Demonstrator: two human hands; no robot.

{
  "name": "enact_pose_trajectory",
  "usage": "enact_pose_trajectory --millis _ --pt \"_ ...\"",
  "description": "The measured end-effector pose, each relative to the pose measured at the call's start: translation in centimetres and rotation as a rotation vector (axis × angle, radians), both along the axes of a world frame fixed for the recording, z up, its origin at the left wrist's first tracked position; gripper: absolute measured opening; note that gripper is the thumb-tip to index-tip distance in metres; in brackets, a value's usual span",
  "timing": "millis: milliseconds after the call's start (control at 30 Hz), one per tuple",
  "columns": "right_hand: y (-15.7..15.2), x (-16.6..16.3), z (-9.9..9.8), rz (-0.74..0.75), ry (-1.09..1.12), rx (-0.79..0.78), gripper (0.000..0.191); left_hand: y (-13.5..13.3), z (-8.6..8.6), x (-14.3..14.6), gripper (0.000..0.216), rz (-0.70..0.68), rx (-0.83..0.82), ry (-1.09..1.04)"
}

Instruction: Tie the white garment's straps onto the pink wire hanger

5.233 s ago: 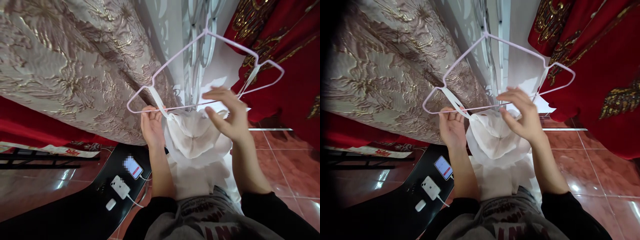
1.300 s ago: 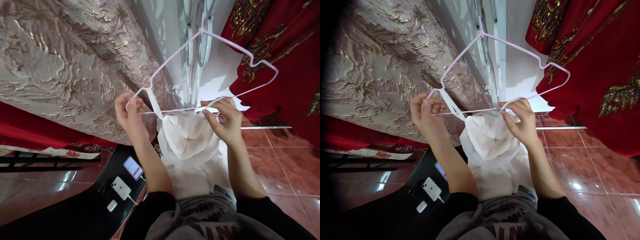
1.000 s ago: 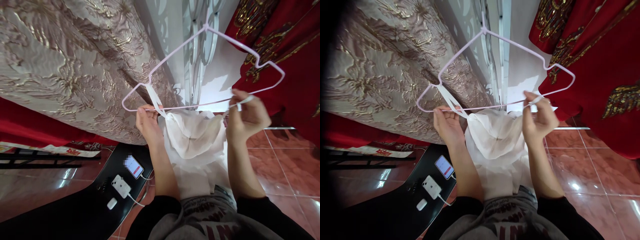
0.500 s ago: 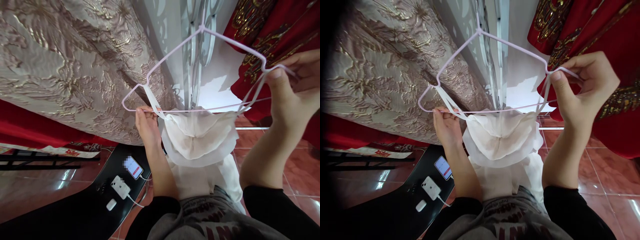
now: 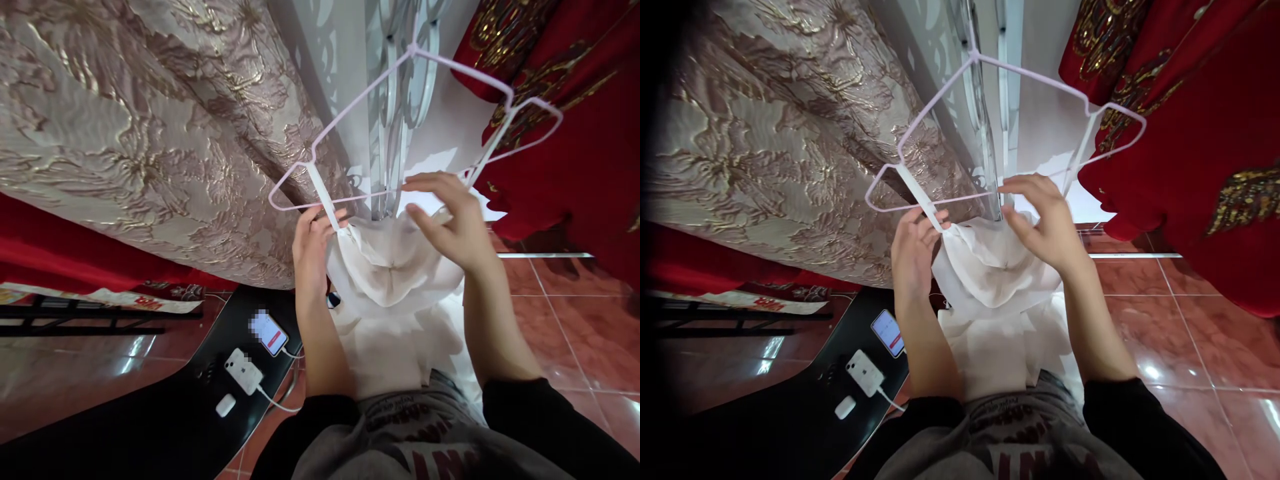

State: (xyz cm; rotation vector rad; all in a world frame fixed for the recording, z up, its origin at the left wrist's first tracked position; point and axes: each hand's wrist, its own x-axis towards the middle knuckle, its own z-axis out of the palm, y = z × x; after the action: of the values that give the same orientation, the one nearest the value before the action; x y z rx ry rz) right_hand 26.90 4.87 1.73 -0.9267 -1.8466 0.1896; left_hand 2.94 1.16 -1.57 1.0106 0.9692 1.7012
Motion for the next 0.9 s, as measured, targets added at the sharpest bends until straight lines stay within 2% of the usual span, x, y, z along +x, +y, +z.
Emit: enact_pose_trajectory --millis 67,200,367,433,533,633,700,767,833,900 --pt "0.5 -0.2 -0.8 -0.01 -0.125 -0.064 0.014 -1.0 0.2 -0.3 0.031 0.026 -0.047 0.112" --pt "0.2 -0.2 -1.6 -0.08 -0.043 -0.063 0.011 -2.9 2.4 -1.1 0.028 0.088 -0.083 0.286" --pt "-1.7 -0.8 -1.5 -0.059 -0.035 -0.083 0.012 -2.4 6.9 -1.5 0.045 0.08 0.039 0.083" --pt "-2.1 -0.8 -1.4 -0.055 -0.036 -0.077 0.013 -1.6 7.6 -1.7 0.045 0.124 0.129 0.003" --pt "-2.4 -0.6 -1.6 -0.074 -0.018 -0.04 0.013 -0.6 6.2 -2.3 0.032 0.286 0.25 -0.082" --pt "-2.7 -0.7 -1.7 -0.101 -0.015 -0.02 0.014 -0.2 3.0 -2.7 0.024 0.466 0.185 -0.132" --pt "-3.2 -1.1 -1.8 -0.08 -0.018 -0.019 0.014 0.0 1.2 -2.4 0.025 0.429 0.058 -0.123" --pt "-3.8 -1.8 -1.8 -0.032 -0.025 -0.02 0.014 0.0 0.4 -1.6 0.031 0.306 -0.026 -0.079" --pt "-4.3 -2.3 -1.8 0.027 -0.019 -0.03 0.016 0.0 0.5 -0.4 0.039 0.209 -0.006 -0.049" --pt "-4.4 -2.4 -1.8 0.019 0.117 0.011 0.023 -0.1 1.0 0.8 0.036 0.159 0.064 -0.068"
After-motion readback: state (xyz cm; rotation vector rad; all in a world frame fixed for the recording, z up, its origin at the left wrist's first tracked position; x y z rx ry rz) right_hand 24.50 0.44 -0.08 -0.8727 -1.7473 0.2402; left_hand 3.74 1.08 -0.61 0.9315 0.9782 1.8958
